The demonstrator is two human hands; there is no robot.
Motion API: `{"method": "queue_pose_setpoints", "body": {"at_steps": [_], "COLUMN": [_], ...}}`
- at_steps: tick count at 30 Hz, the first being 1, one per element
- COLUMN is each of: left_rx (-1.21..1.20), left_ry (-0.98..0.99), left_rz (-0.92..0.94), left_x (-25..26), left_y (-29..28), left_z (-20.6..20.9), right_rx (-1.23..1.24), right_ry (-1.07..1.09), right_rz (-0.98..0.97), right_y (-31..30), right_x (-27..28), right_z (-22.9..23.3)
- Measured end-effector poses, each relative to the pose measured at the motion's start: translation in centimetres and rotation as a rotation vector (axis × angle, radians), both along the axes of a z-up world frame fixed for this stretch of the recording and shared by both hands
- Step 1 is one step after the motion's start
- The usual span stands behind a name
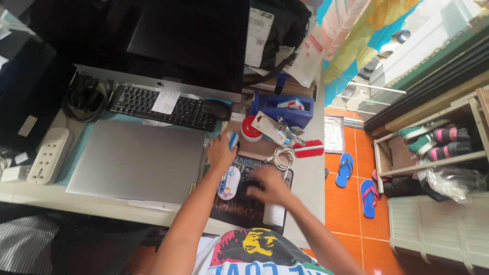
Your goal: The person sorts and handles various electronics on a desk, including coiling a white charging cable by hand and checking a small receipt.
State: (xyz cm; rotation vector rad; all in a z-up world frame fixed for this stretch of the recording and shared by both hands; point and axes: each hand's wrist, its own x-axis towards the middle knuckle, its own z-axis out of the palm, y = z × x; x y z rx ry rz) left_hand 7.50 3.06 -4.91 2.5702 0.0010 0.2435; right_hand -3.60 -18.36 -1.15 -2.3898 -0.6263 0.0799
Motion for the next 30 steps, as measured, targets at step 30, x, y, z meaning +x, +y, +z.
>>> {"method": "queue_pose_setpoints", "body": {"at_steps": [30], "left_rx": [0.026], "left_ry": [-0.379], "left_rz": [-0.847], "left_x": [6.7], "left_y": [-10.9], "left_z": [4.1], "right_rx": [0.793], "right_ry": [0.055], "right_rz": [-0.512], "right_y": [-19.3], "right_x": [11.2], "right_z": [-6.3]}}
